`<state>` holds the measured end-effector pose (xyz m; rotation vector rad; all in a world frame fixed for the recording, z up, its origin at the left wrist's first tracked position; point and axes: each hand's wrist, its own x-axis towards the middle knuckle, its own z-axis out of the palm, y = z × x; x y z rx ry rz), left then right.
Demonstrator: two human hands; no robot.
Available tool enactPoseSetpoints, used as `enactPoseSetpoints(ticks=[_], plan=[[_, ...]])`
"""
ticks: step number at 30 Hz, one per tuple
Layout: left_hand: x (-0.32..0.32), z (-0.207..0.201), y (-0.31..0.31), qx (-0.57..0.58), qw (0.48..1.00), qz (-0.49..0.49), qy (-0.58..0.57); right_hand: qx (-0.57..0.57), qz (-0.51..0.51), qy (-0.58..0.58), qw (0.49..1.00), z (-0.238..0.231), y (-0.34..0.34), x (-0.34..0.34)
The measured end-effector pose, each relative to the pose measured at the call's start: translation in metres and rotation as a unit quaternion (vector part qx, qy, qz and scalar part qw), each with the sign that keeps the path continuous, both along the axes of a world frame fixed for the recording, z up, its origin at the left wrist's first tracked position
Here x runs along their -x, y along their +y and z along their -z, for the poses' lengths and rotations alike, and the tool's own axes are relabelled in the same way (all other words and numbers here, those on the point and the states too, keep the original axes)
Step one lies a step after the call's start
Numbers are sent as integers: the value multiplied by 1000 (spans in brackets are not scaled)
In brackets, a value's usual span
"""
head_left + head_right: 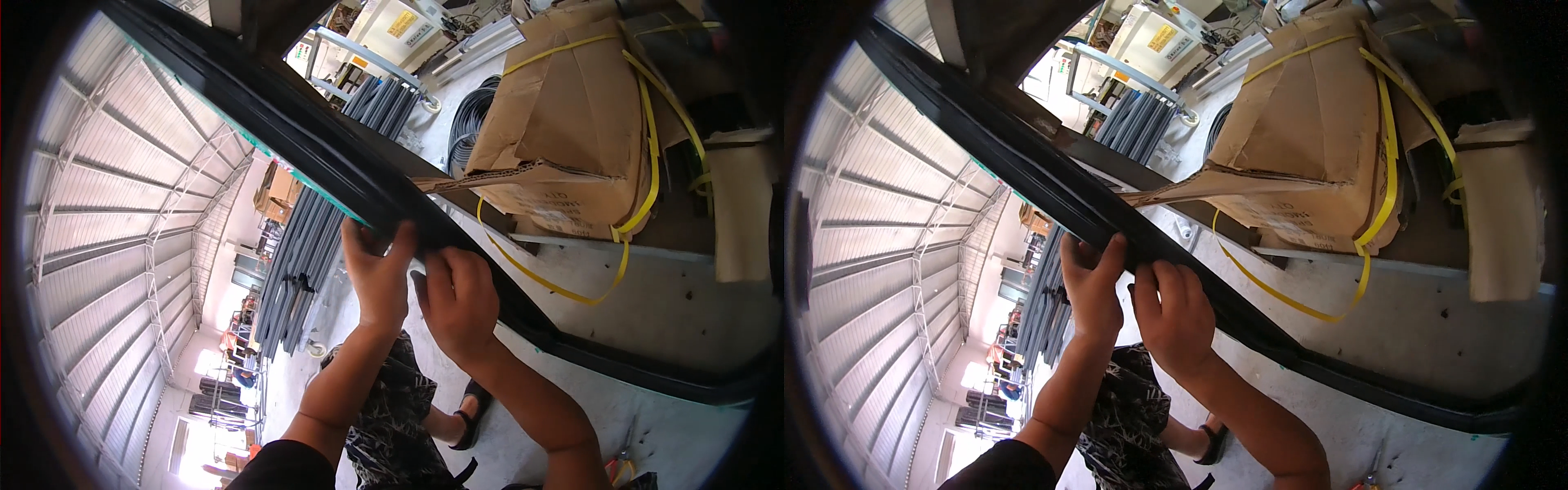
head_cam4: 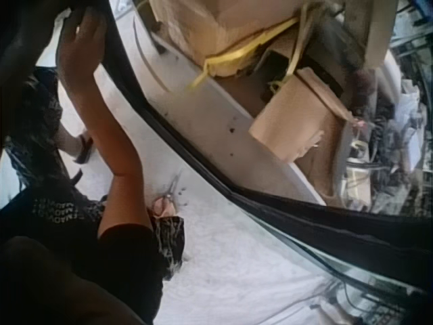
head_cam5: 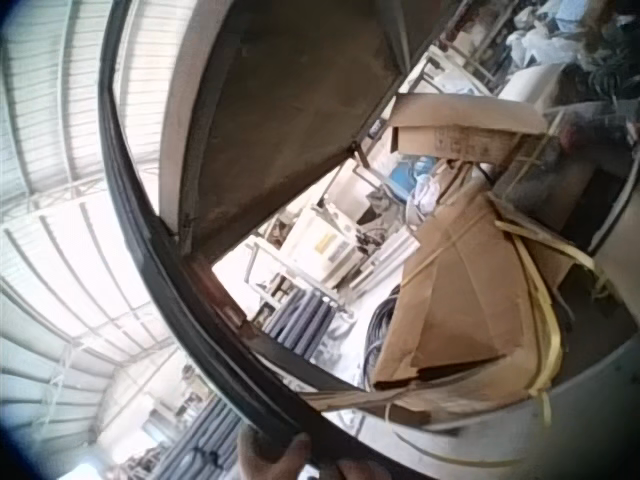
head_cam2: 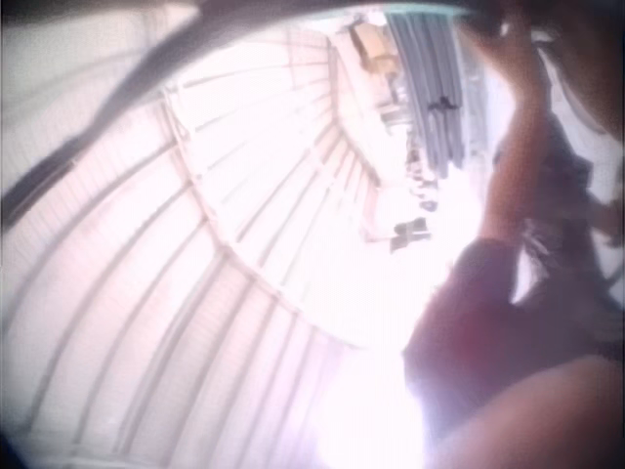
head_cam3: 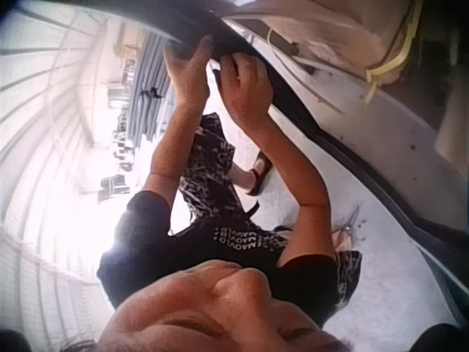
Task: The person installs a black rubber seal along the interior edge of a large metal door frame. They press the rubber strip into the track by hand, cut the excess length using a pair of shears, and then use a red electric drill to secure a corner screw into the frame.
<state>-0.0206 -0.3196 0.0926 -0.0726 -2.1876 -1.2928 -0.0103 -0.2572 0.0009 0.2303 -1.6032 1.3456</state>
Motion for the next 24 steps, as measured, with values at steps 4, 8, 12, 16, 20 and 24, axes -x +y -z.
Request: enactPoseSetpoints(ticks=[4, 8, 12, 16, 20, 24], plan=[[2, -5, -2, 66, 998, 11, 12, -26, 41, -14, 999, -9, -1, -6], [8, -12, -10, 91, 995, 41, -24, -37, 58, -20, 997, -8, -9, 2], [11, -11, -13, 98, 993, 62, -20, -32, 82, -35, 995, -6, -23, 6], [9, -3, -21, 82, 995, 61, -9, -50, 121, -22, 991, -7, -31, 3], [11, -10, -18, 71, 994, 88, -7, -68, 165, -33, 983, -2, -27, 5], [20, -14, -59, 35, 937, 344, -50, -62, 178, -28, 982, 2, -26, 5]])
